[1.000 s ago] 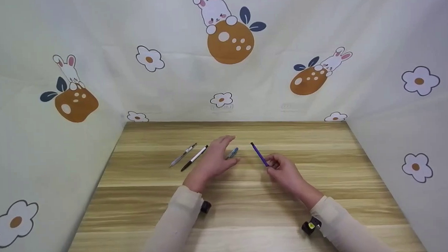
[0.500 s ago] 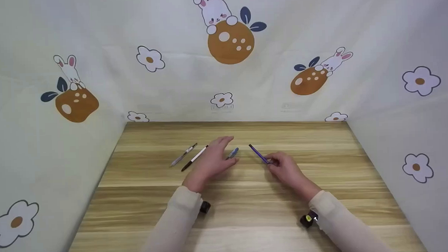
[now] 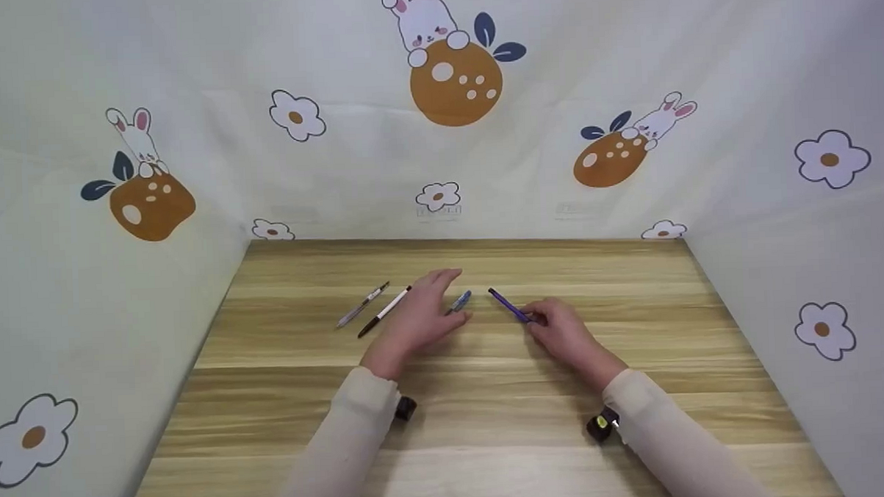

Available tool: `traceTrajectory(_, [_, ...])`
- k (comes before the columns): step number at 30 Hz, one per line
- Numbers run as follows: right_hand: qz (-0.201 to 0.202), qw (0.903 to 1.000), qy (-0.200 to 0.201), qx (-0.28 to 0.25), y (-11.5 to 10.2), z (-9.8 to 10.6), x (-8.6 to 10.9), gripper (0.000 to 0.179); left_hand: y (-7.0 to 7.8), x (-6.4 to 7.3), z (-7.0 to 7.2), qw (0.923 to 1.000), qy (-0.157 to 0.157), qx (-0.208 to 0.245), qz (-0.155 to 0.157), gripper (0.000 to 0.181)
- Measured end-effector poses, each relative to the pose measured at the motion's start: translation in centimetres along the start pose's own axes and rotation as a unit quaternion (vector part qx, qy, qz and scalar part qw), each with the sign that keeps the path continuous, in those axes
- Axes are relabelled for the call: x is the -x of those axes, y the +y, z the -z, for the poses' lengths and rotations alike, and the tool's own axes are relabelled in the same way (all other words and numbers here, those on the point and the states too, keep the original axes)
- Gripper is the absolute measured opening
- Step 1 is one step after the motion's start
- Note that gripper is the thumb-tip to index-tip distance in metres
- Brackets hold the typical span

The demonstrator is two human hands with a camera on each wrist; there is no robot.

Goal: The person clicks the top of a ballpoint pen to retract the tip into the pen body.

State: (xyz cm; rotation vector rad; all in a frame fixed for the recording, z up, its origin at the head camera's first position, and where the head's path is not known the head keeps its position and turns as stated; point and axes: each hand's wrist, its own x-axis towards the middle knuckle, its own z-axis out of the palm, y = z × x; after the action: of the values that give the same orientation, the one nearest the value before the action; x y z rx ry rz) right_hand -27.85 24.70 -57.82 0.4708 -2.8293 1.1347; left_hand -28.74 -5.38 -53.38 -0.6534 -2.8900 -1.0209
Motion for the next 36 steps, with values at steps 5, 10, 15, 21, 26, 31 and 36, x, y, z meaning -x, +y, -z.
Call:
traceTrajectory(5, [0.008,0.9998,-0.012,0.017,0.27,-0.06,-0.29,0.028,0.04,0.08,0.1,1.0,-0.004,-0.003,0.002,0.078])
traceTrajectory(10, [0.008,0.9991,-0.029,0.029,0.32,0.02,-0.65,0.028,0.07,0.12,0.17,1.0,-0.004,-0.007,0.0,0.078])
traceTrajectory(15, [0.015,0.998,-0.04,0.047,0.06,0.06,-0.81,0.026,-0.01,0.28,0.2,1.0,-0.004,-0.006,-0.005,0.078])
traceTrajectory(21, [0.02,0.9971,-0.039,0.063,-0.05,-0.03,-0.85,0.023,0.04,0.42,0.33,1.0,-0.003,0.006,-0.001,0.077])
traceTrajectory(26, [0.016,0.9976,-0.04,0.055,-0.01,-0.09,-0.85,0.024,0.0,0.45,0.33,0.9999,-0.006,0.009,0.006,0.077])
traceTrajectory(31, [0.007,0.9987,-0.036,0.035,-0.03,-0.11,-0.88,0.024,-0.02,0.42,0.34,0.9998,-0.004,0.013,0.011,0.077])
traceTrajectory(36, [0.002,0.9991,-0.033,0.027,0.05,0.22,-0.81,0.027,0.01,0.39,0.43,0.9998,-0.011,0.013,0.014,0.077])
